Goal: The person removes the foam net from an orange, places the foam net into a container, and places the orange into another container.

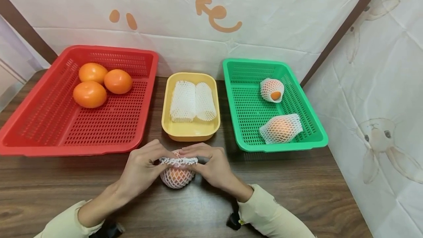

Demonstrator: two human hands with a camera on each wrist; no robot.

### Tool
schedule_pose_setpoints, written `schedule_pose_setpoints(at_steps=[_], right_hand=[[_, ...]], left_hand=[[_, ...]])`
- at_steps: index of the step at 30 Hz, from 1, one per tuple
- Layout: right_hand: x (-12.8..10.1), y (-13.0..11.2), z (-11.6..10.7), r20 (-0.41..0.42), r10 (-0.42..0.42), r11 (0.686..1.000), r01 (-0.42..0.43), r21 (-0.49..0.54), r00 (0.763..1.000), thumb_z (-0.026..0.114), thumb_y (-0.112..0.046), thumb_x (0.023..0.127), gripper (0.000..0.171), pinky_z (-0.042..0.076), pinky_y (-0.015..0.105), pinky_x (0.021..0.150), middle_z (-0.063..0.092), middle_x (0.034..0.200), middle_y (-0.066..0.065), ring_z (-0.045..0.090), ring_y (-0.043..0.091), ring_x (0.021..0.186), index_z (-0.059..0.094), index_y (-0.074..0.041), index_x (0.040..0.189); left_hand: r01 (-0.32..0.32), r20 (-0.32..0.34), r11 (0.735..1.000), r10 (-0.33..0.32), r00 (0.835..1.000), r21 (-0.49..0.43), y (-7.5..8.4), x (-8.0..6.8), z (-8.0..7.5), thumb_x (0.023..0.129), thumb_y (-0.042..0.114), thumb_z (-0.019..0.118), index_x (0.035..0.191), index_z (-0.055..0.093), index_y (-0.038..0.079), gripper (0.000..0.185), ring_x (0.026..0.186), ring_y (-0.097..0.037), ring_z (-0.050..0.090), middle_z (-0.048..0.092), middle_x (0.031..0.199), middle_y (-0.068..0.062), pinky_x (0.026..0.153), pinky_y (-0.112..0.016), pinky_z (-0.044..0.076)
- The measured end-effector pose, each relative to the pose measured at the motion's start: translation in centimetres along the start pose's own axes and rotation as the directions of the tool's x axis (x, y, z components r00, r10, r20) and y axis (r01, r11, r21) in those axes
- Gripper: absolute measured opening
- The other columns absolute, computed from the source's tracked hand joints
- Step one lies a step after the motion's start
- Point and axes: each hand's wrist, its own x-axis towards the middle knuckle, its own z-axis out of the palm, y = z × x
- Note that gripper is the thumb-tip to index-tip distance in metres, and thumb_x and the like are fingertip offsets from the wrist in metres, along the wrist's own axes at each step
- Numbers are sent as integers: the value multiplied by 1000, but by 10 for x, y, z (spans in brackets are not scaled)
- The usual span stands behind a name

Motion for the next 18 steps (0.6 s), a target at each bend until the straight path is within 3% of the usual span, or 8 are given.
schedule_pose_setpoints(at_steps=[3,5,9,12,14,18], right_hand=[[-1,-3,0,-55,-38,999,37,-8,998,75,12,73,18,50,35,85,70,96,16,64,27,94,73,4,89],[-2,-2,0,-95,-56,998,55,-18,994,74,16,72,19,52,33,82,70,92,16,65,26,90,72,4,86],[-3,-1,1,-162,-52,998,48,-32,985,70,21,71,21,54,29,74,69,86,15,65,21,84,71,3,83],[-4,-1,1,-177,-52,998,48,-27,983,66,24,71,24,54,27,70,68,83,13,65,21,81,71,4,83],[-4,-1,2,-169,-65,998,63,-15,983,64,25,70,25,54,28,68,67,81,14,64,22,79,70,4,82],[-1,-4,3,-155,-46,999,43,-22,987,72,18,72,20,53,29,73,67,85,12,63,23,83,71,2,84]], left_hand=[[66,28,998,-66,997,8,1,0,0,65,5,85,87,74,9,25,78,-10,53,66,83,5,64,-18,45],[144,67,989,-145,987,25,2,-1,-1,65,16,86,95,74,8,33,83,-10,53,67,91,4,64,-22,47],[312,156,947,-320,935,74,3,-2,-2,65,26,86,102,74,9,43,92,-10,54,65,102,5,71,-29,50],[380,176,922,-388,905,79,4,-3,-2,66,25,86,95,76,13,34,90,-8,55,65,98,10,72,-28,48],[380,154,923,-385,910,61,4,-4,-1,65,21,87,89,77,14,27,86,-7,56,66,93,12,68,-25,48],[309,61,951,-310,949,29,2,-5,-1,63,4,88,83,78,12,24,80,-6,60,68,82,10,66,-20,50]])
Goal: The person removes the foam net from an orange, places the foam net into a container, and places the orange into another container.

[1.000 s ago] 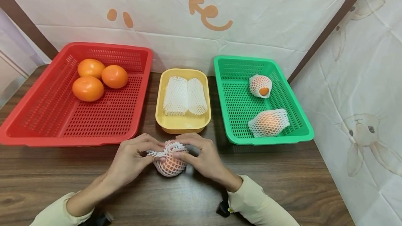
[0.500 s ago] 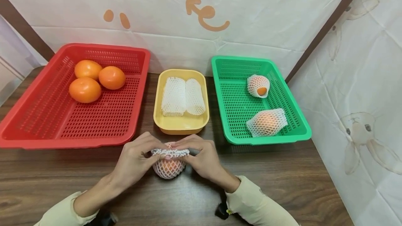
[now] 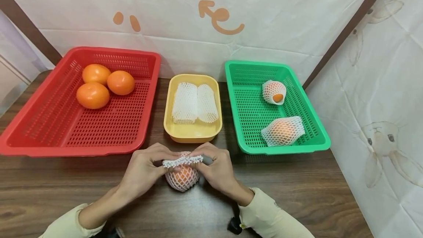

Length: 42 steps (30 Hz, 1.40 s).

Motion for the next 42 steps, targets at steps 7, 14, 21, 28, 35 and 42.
schedule_pose_setpoints(at_steps=[7,14,21,28,35,42], right_hand=[[1,0,-2,108,117,993,-117,-13,987,79,3,74,34,43,33,96,65,112,13,57,26,109,69,3,107],[-11,23,0,93,220,975,-223,23,971,79,-10,78,19,51,33,86,71,102,1,66,18,98,76,-7,97],[-12,26,0,-24,103,995,-103,1,994,78,4,75,13,54,31,75,72,89,6,68,19,84,75,-2,86],[-1,4,-2,-52,-26,999,24,-32,998,73,19,70,20,53,26,69,69,79,12,66,18,76,71,1,79],[-1,0,-1,-22,-61,998,61,0,998,72,19,70,21,53,29,72,68,81,12,65,19,78,70,2,82],[-4,9,-2,145,199,968,-218,126,969,76,-1,80,33,48,33,89,67,109,9,61,20,102,67,-1,111]], left_hand=[[-100,-123,995,102,987,26,-4,-1,-1,55,-23,70,79,77,9,41,73,-6,61,66,76,8,61,-22,51],[-123,-139,992,120,983,-8,-2,-1,0,58,-21,69,79,76,11,39,72,-4,57,64,74,9,56,-22,49],[21,-18,1000,-21,1000,-18,0,-1,2,64,24,86,93,74,12,34,90,-9,58,67,92,8,78,-22,47],[156,102,986,-150,984,-61,1,-2,3,64,26,85,92,75,14,31,93,-7,62,68,95,10,83,-29,50],[75,-1,995,-75,997,-63,-2,-1,4,61,18,88,78,77,15,21,68,-4,60,67,72,15,62,-19,48],[-96,-140,988,79,987,-121,-4,-2,1,65,5,87,74,74,11,17,68,-8,61,68,71,7,61,-16,47]])
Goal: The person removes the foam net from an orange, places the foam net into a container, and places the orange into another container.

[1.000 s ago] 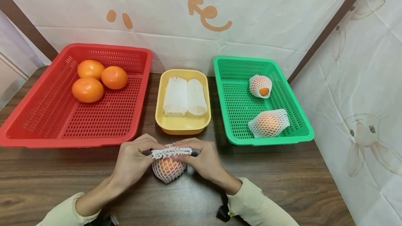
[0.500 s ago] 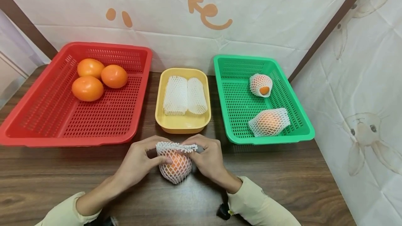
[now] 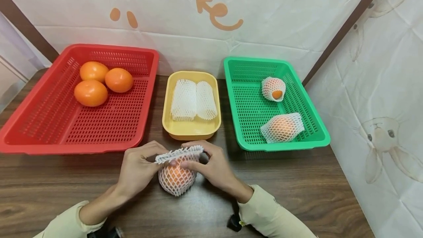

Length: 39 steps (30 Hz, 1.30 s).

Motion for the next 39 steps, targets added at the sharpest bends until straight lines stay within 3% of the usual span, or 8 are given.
schedule_pose_setpoints(at_steps=[4,9,14,19,24,30,35,39], right_hand=[[-1,12,-2,79,196,980,-198,17,977,77,-16,82,36,48,33,89,68,112,-1,61,18,104,68,-10,116],[0,9,-2,41,254,966,-251,-62,966,81,-15,76,20,50,29,83,72,98,-3,66,15,95,76,-11,95],[2,-7,-1,-68,140,985,-146,-89,988,78,4,74,11,53,30,74,72,86,6,67,15,82,74,-1,83],[2,-17,-1,-152,16,980,-46,-194,988,80,6,71,12,53,26,64,71,77,7,65,9,73,73,1,79],[-1,-5,-1,-143,-132,962,92,-257,981,76,14,67,20,53,26,65,71,77,7,66,13,72,72,-1,79],[-5,15,-1,-87,-215,959,193,-209,973,70,14,69,27,54,28,68,70,81,1,66,17,75,73,-9,83],[-3,20,-1,-26,-227,963,221,-154,974,75,5,77,20,54,32,75,69,91,5,65,18,85,71,-6,93],[-2,21,-4,48,-96,995,97,-7,994,69,-1,86,28,51,31,81,66,107,10,62,19,97,65,-2,113]], left_hand=[[-73,-20,997,72,997,-39,-1,-1,0,66,-8,81,76,73,9,21,69,-11,61,67,73,4,65,-17,48],[-72,0,995,73,997,-72,-2,-3,2,67,-18,69,77,71,11,30,70,-11,59,66,74,4,65,-17,46],[53,83,998,-51,995,-26,0,-3,4,72,4,83,87,72,12,20,80,-10,61,66,84,8,70,-24,50],[225,219,972,-235,947,72,3,-3,6,68,34,83,98,72,18,36,92,-5,60,64,94,14,81,-29,50],[314,276,949,-313,909,41,5,-3,7,70,37,82,91,75,20,28,87,-6,61,65,89,15,80,-28,50],[437,284,898,-405,869,-56,3,-2,3,68,25,86,81,75,18,19,77,-10,63,68,79,10,72,-27,50],[376,193,925,-362,912,-44,4,-3,3,67,17,87,75,73,17,16,69,-9,61,65,72,11,64,-26,50],[270,109,962,-265,958,-31,6,-4,3,67,16,86,74,71,17,17,65,-8,58,63,70,10,58,-26,48]])
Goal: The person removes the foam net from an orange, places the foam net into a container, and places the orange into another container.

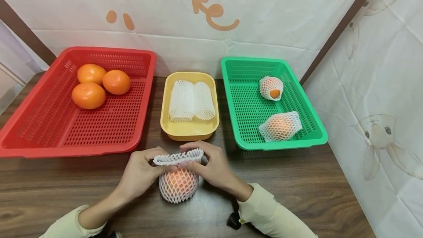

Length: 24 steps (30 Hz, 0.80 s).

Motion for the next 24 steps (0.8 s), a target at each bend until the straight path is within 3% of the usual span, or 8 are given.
schedule_pose_setpoints(at_steps=[4,8,11,14,17,21,24], right_hand=[[-2,3,-3,81,134,984,-142,111,988,66,-8,90,27,50,34,86,65,110,9,60,20,100,63,-2,116],[-2,4,-3,101,207,976,-213,51,973,75,-9,83,25,50,36,85,68,102,4,63,19,95,69,-5,107],[0,3,-1,56,210,978,-211,-1,976,79,-6,77,24,51,34,82,70,97,3,65,17,92,72,-5,101],[2,4,-1,-1,137,991,-137,-5,991,79,4,73,22,52,35,81,71,93,9,65,20,90,73,1,94],[3,5,-2,-55,57,998,-58,-19,997,78,10,71,18,53,34,75,71,87,11,66,20,84,73,3,88],[2,5,-2,-122,44,995,-55,-82,992,80,-1,74,14,53,28,66,70,82,2,65,15,76,75,-7,84],[1,1,-1,-152,30,992,-48,-118,988,79,1,76,14,53,28,65,70,81,1,65,14,75,74,-9,84]], left_hand=[[-95,-41,995,95,995,-8,-1,0,0,68,12,85,76,71,16,16,65,-8,58,63,72,9,58,-23,47],[-149,-31,989,148,988,-23,-4,2,0,71,-3,81,79,71,16,22,69,-9,58,64,74,9,60,-21,47],[-154,-29,988,154,988,-24,-5,1,0,69,-14,75,79,72,15,30,71,-9,57,65,76,9,61,-21,47],[-120,-31,993,120,992,-18,-5,1,1,68,-13,76,79,71,15,31,72,-10,57,64,77,9,62,-22,47],[-63,-3,998,63,998,-4,-3,1,1,72,3,82,86,72,18,22,79,-10,59,64,84,11,68,-24,48],[31,84,999,-34,996,43,-1,2,0,70,29,84,98,71,21,31,93,-7,60,63,97,15,82,-28,48],[77,140,994,-87,986,76,-1,2,0,70,34,83,99,73,21,34,97,-6,59,64,100,15,89,-31,46]])
